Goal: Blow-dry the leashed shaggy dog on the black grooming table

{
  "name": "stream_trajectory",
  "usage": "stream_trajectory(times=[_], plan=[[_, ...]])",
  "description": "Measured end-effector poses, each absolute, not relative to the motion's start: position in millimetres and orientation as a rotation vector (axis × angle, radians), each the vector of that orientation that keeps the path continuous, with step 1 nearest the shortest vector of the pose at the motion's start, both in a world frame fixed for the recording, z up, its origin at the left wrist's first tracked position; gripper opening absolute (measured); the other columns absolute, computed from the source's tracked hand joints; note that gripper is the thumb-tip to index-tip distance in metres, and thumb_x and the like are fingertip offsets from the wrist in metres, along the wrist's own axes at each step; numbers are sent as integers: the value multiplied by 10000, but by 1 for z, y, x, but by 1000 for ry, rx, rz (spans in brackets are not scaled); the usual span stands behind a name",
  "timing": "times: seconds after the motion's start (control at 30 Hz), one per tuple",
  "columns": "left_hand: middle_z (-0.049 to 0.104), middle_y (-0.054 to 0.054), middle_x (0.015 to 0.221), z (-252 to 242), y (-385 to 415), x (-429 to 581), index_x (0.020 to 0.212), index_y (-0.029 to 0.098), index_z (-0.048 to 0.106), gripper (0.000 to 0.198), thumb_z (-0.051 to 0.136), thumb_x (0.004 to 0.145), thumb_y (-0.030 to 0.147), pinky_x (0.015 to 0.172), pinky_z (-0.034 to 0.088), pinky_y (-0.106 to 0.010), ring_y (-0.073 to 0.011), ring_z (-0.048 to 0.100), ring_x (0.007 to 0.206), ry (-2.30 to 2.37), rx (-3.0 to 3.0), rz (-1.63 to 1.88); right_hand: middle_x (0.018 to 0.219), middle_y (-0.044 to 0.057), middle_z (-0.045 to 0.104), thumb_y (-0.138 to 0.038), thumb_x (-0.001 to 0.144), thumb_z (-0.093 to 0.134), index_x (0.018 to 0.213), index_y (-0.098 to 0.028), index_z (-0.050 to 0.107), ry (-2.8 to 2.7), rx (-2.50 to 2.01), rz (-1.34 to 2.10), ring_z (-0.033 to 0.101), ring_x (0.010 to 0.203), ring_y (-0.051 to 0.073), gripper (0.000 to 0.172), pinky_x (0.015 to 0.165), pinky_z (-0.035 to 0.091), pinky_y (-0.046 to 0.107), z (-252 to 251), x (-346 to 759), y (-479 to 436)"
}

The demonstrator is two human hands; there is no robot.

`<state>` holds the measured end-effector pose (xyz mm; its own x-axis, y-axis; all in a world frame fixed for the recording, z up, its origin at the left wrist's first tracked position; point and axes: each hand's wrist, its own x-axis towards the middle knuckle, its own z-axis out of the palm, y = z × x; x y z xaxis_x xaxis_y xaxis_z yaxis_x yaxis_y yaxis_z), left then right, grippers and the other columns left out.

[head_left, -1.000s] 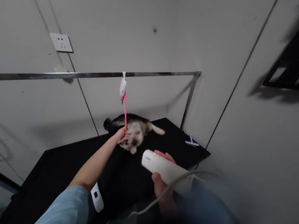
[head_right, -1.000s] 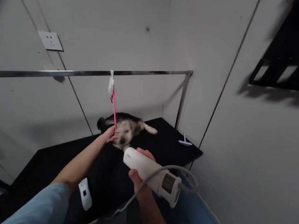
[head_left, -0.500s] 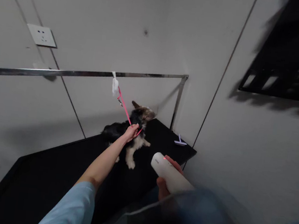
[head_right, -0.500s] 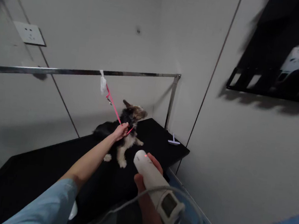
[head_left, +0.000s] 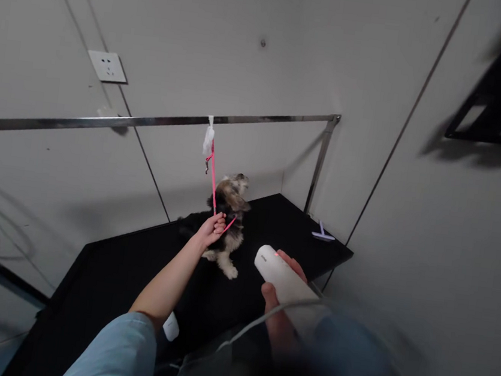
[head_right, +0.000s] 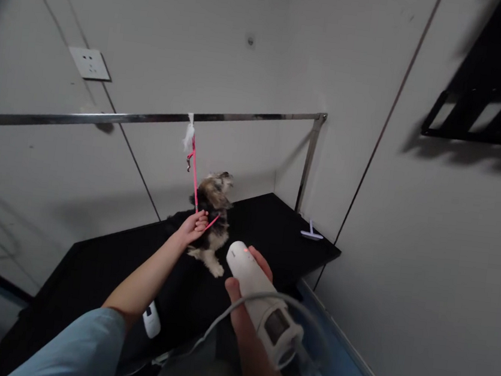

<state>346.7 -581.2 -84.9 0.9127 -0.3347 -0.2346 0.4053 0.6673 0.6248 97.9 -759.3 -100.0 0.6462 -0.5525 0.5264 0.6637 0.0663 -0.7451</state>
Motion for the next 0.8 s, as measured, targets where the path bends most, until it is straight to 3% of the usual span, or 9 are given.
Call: stream_trajectory(times=[0.2,0.37,0.53,0.63,0.7,0.8], plan=[[391,87,578,-80,-578,340,885,149,547,147,536,1031,148,301,185,-108,-9,314,351,124,705,-451,1416,109,630,-473,807,812,1374,-273,584,-185,-1199,-981,617,1309,324,643,1098,539,523,-93,93,-753],[365,97,531,-72,-579,342,846,139,543,298,414,1098,234,282,144,-112,-3,276,313,166,762,-454,1432,105,611,-442,821,801,1393,-286,559,-201,-1232,-987,601,1324,325,640,1118,518,555,-82,94,-750],[285,116,476,-63,-578,346,738,149,509,463,432,1084,447,272,110,-100,1,227,286,200,948,-462,1420,91,610,-381,811,807,1377,-300,574,-282,-1284,-931,604,1310,297,618,1133,511,517,-68,108,-750],[257,119,471,-56,-573,347,769,131,573,527,416,1062,540,269,95,-110,-8,184,280,180,1079,-519,1412,86,615,-382,812,804,1378,-304,575,-301,-1272,-884,603,1309,287,616,1145,502,514,-63,120,-750],[277,107,479,-49,-569,347,832,110,626,541,366,1076,517,271,102,-118,-21,192,285,150,1153,-624,1426,85,604,-378,803,812,1374,-312,579,-263,-1268,-889,590,1322,287,620,1157,490,517,-63,127,-750],[337,75,501,-40,-564,345,901,75,660,491,285,1092,328,280,129,-119,-34,236,296,109,1268,-782,1414,100,608,-402,775,831,1394,-303,542,-255,-1184,-868,596,1315,302,690,1151,489,552,-69,138,-748]])
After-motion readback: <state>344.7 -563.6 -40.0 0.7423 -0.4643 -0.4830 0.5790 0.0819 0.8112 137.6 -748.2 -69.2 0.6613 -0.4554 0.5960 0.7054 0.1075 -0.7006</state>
